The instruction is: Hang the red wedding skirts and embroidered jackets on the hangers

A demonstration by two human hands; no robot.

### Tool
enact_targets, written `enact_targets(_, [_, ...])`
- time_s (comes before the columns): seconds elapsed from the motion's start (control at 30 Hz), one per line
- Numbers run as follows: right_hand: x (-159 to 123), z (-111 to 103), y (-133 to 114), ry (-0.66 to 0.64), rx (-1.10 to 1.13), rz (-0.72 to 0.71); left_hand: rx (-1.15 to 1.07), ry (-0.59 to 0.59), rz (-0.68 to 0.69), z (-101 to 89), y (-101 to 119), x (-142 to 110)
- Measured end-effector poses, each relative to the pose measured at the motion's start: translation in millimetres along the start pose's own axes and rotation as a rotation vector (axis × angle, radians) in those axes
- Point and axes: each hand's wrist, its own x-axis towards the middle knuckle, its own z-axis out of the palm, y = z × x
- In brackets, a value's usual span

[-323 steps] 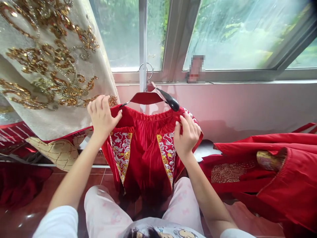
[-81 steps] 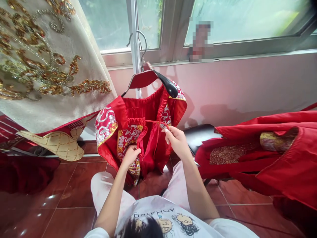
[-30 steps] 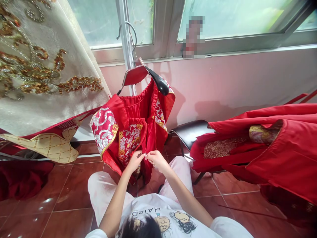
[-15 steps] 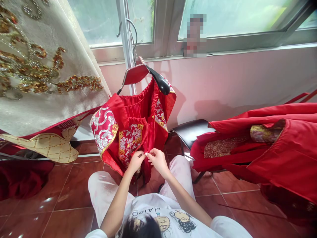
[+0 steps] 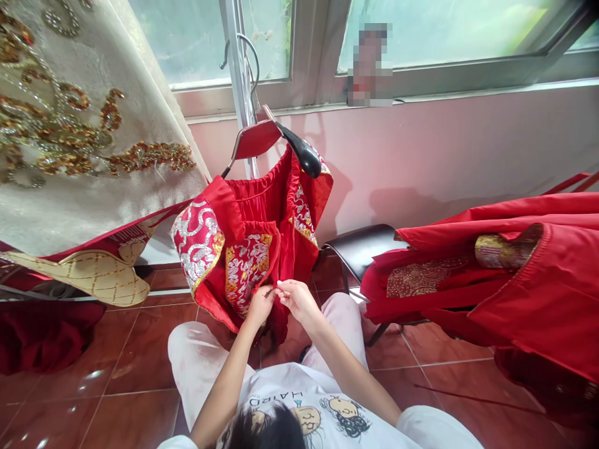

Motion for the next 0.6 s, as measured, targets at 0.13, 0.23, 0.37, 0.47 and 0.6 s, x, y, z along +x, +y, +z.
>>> enact_targets(0.13, [-2,10,-29,0.007,0.043,-0.088,0.046,0.025,0.034,5.1,-6,-2])
enact_targets(0.23, [-5,14,-46,-0.001,0.029,-0.131,0.107,0.06,0.068,7.5,-6,-1])
enact_targets(0.37, [-5,23,-60,-0.002,0.013,-0.174,0.186,0.103,0.119,8.5,-5,3])
enact_targets(0.47, [-4,38,-82,-0.028,0.019,-0.241,0.238,0.13,0.154,7.8,-6,8])
enact_targets(0.6, [-5,63,-117,-0.078,0.025,-0.328,0.278,0.161,0.209,3.7,-6,14])
